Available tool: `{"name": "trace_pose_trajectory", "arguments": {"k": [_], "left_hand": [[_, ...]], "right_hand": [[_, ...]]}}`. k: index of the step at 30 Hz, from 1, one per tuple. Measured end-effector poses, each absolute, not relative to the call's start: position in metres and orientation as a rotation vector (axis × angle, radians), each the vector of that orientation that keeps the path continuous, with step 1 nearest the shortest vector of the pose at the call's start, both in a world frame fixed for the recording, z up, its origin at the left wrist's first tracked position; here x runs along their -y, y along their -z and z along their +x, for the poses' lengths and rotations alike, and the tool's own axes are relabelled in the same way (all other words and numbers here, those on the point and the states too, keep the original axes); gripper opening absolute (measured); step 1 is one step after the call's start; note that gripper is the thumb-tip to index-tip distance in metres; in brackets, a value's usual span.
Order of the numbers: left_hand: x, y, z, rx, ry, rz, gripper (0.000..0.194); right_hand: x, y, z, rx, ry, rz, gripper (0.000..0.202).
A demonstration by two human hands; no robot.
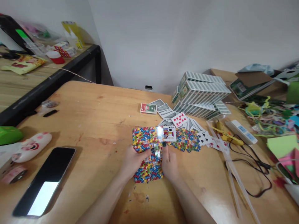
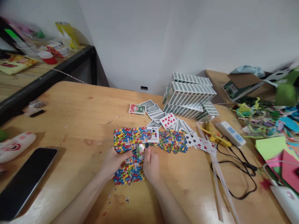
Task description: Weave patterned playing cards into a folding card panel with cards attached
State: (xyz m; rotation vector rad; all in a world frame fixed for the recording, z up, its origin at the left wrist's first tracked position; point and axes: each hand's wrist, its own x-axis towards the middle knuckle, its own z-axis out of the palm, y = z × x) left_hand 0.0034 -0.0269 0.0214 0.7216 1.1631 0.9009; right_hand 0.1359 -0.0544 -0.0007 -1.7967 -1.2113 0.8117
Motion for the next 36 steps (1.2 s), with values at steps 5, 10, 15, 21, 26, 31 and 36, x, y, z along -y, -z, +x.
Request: {"name": "trace_pose_trajectory", "arguments": {"k": [5, 10, 15, 21, 26, 31, 36], "left_hand": [[0.026, -0.02, 0.006, -1.139, -0.885, 0.674, 0.03], [0.023, -0.02, 0.006, -1.137, -0.892, 0.613, 0.033], [0.017, -0.02, 0.001, -1.186, -0.933, 0.568, 0.033], [0.011, -0.019, -0.005, -1.244, -1.009, 0.521, 0.037], [0.011, -0.016, -0.005, -1.214, -1.025, 0.536, 0.041], [0.012, -0.016, -0.005, -1.167, -1.022, 0.551, 0.038], [0.013, -0.012, -0.006, -1.177, -1.019, 0.6, 0.037]], "right_hand": [[0.054, 0.003, 0.136, 1.285, -0.685, -1.825, 0.048], [0.052, 0.003, 0.143, 1.257, -0.943, -1.615, 0.041], [0.047, -0.013, 0.151, 1.176, -1.485, -1.198, 0.029], [0.043, -0.011, 0.149, 1.04, -1.575, -1.094, 0.035], [0.047, 0.004, 0.146, 1.072, -1.304, -1.237, 0.054], [0.05, 0.007, 0.147, 1.299, -0.949, -1.325, 0.039], [0.05, 0.006, 0.151, 1.569, -0.811, -1.278, 0.029]]}}
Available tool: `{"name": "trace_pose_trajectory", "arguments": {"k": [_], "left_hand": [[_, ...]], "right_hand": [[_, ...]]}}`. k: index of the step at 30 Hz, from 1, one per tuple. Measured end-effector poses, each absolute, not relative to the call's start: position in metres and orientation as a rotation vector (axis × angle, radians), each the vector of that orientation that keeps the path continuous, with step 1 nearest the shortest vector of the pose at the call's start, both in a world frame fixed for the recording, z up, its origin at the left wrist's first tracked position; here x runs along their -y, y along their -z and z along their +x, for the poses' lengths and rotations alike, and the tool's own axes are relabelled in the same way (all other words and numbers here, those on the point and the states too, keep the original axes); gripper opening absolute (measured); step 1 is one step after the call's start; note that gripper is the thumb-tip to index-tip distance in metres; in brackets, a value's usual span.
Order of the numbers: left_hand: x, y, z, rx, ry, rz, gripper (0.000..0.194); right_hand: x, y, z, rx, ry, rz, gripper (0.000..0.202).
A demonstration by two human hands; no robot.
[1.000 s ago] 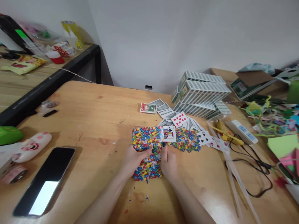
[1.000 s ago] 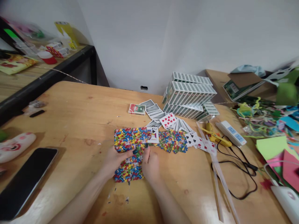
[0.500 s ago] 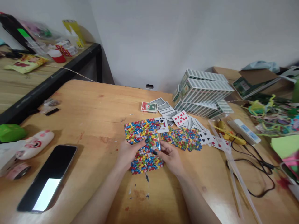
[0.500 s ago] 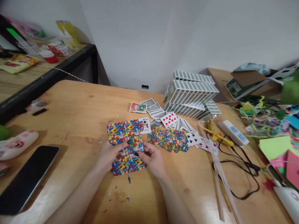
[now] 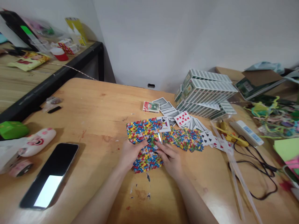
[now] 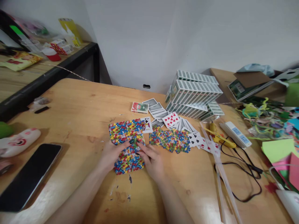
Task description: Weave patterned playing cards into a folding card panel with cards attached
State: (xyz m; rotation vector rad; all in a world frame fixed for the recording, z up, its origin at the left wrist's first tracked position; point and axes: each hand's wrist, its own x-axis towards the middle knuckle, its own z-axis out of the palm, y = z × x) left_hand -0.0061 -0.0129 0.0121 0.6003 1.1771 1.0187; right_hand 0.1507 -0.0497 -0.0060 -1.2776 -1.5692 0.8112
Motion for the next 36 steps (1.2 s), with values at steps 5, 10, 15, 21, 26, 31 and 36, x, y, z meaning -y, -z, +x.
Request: {"name": "trace_pose_trajectory", "arguments": {"k": [5, 10, 15, 21, 26, 31, 36], "left_hand": [[0.012, -0.008, -0.006, -1.193, -1.039, 0.655, 0.039], [0.011, -0.007, -0.006, -1.209, -1.024, 0.678, 0.034], [0.012, -0.008, -0.004, -1.172, -1.003, 0.649, 0.035], [0.013, -0.014, -0.003, -1.175, -1.015, 0.603, 0.036], [0.01, -0.018, -0.007, -1.205, -1.012, 0.617, 0.038], [0.009, -0.017, -0.01, -1.225, -1.008, 0.651, 0.039], [0.011, -0.014, -0.008, -1.22, -0.938, 0.704, 0.034]], "right_hand": [[0.051, 0.007, 0.15, 1.652, -0.726, -1.328, 0.031], [0.053, 0.01, 0.148, 1.669, -0.647, -1.342, 0.032], [0.054, 0.012, 0.145, 1.673, -0.592, -1.335, 0.032], [0.053, 0.006, 0.145, 1.646, -0.627, -1.337, 0.028], [0.053, 0.002, 0.154, 1.56, -0.996, -1.235, 0.045], [0.05, -0.001, 0.152, 1.086, -1.356, -1.203, 0.051], [0.048, -0.009, 0.155, 0.948, -1.627, -1.182, 0.018]]}}
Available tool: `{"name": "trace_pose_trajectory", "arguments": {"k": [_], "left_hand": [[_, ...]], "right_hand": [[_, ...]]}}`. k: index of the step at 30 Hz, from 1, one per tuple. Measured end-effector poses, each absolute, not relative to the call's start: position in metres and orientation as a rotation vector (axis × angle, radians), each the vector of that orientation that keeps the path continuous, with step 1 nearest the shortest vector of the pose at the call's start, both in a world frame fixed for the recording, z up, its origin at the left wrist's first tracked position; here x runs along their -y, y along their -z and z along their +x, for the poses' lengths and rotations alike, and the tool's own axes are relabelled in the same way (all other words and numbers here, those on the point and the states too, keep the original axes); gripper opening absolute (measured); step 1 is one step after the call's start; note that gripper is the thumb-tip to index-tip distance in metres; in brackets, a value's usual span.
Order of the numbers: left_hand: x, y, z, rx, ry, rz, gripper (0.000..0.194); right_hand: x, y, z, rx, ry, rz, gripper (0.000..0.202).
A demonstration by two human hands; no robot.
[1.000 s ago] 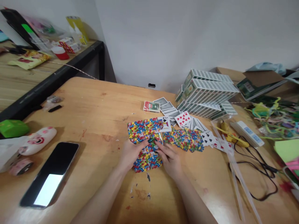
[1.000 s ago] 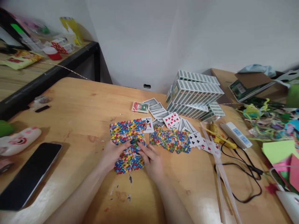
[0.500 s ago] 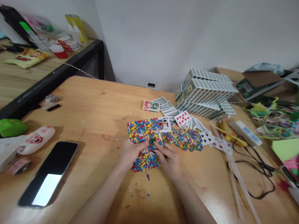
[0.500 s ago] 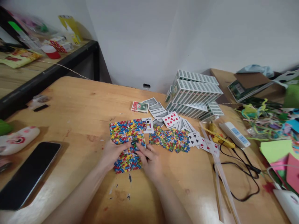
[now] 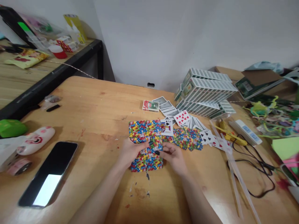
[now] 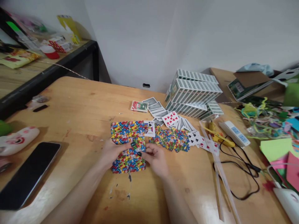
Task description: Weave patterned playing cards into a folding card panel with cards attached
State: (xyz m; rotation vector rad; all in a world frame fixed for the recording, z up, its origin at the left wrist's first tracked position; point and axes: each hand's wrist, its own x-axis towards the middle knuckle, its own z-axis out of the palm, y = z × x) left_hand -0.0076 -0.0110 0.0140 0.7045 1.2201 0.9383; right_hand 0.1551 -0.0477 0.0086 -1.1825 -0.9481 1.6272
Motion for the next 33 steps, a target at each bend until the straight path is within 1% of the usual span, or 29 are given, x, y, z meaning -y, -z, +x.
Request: {"name": "trace_pose_trajectory", "arguments": {"k": [6, 9, 13, 17, 19, 20, 23, 24, 27, 33], "left_hand": [[0.014, -0.018, -0.007, -1.163, -0.823, 0.749, 0.031], [0.013, -0.02, -0.007, -1.169, -0.794, 0.765, 0.032], [0.012, -0.021, -0.007, -1.163, -0.807, 0.762, 0.033], [0.012, -0.022, -0.007, -1.169, -0.811, 0.756, 0.033], [0.012, -0.022, -0.007, -1.176, -0.803, 0.764, 0.033], [0.013, -0.022, -0.007, -1.182, -0.797, 0.781, 0.033], [0.014, -0.022, -0.004, -1.218, -0.774, 0.868, 0.029], [0.015, -0.022, -0.003, -1.237, -0.766, 0.898, 0.028], [0.016, -0.02, -0.001, -1.289, -0.763, 0.954, 0.025], [0.015, -0.021, -0.003, -1.244, -0.767, 0.882, 0.027]], "right_hand": [[0.044, -0.012, 0.161, 0.862, -1.828, -1.17, 0.016], [0.042, -0.013, 0.161, 0.889, -1.844, -1.175, 0.016], [0.041, -0.011, 0.157, 0.884, -1.758, -1.222, 0.017], [0.043, -0.003, 0.155, 0.961, -1.5, -1.381, 0.031], [0.044, 0.0, 0.155, 1.023, -1.393, -1.439, 0.035], [0.044, 0.001, 0.155, 1.05, -1.367, -1.437, 0.033], [0.043, 0.002, 0.154, 1.067, -1.359, -1.329, 0.016], [0.042, 0.002, 0.153, 1.045, -1.357, -1.289, 0.016], [0.041, 0.001, 0.149, 0.981, -1.343, -1.219, 0.023], [0.042, 0.004, 0.152, 1.0, -1.266, -1.278, 0.022]]}}
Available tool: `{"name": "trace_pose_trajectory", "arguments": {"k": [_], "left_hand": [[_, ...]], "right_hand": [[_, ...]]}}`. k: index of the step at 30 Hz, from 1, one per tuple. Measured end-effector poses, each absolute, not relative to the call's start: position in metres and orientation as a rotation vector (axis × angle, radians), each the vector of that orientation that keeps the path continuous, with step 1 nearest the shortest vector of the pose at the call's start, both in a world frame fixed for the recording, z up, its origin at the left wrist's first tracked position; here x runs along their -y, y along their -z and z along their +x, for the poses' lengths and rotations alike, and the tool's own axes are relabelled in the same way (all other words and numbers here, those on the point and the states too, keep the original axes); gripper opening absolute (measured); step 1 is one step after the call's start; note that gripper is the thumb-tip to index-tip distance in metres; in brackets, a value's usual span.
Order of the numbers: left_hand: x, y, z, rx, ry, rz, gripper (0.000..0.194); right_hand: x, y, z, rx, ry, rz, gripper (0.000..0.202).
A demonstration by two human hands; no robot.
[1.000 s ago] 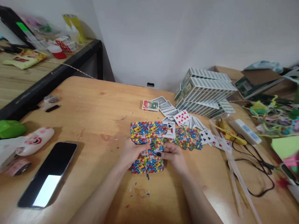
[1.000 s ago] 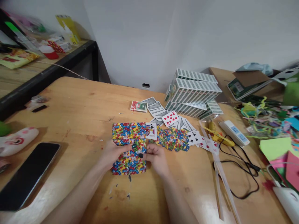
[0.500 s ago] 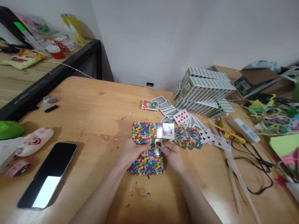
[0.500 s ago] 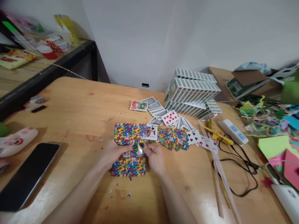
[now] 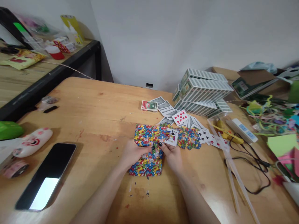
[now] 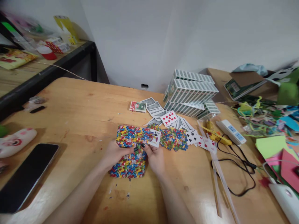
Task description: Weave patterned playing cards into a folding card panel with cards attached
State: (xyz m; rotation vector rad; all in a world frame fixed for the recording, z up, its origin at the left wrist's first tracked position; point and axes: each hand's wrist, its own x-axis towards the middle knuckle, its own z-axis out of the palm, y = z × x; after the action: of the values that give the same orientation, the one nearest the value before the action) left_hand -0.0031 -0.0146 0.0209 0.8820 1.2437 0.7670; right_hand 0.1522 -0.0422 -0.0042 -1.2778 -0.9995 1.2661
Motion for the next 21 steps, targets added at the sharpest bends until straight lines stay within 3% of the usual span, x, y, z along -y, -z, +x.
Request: {"name": "trace_pose_trajectory", "arguments": {"k": [12, 21], "left_hand": [[0.016, -0.022, -0.004, -1.27, -0.72, 0.912, 0.027], [0.019, -0.024, 0.001, -1.271, -0.694, 1.026, 0.024]], "right_hand": [[0.035, 0.01, 0.153, 0.537, -1.462, -1.088, 0.021], [0.038, 0.014, 0.137, 0.707, -1.114, -1.404, 0.026]]}}
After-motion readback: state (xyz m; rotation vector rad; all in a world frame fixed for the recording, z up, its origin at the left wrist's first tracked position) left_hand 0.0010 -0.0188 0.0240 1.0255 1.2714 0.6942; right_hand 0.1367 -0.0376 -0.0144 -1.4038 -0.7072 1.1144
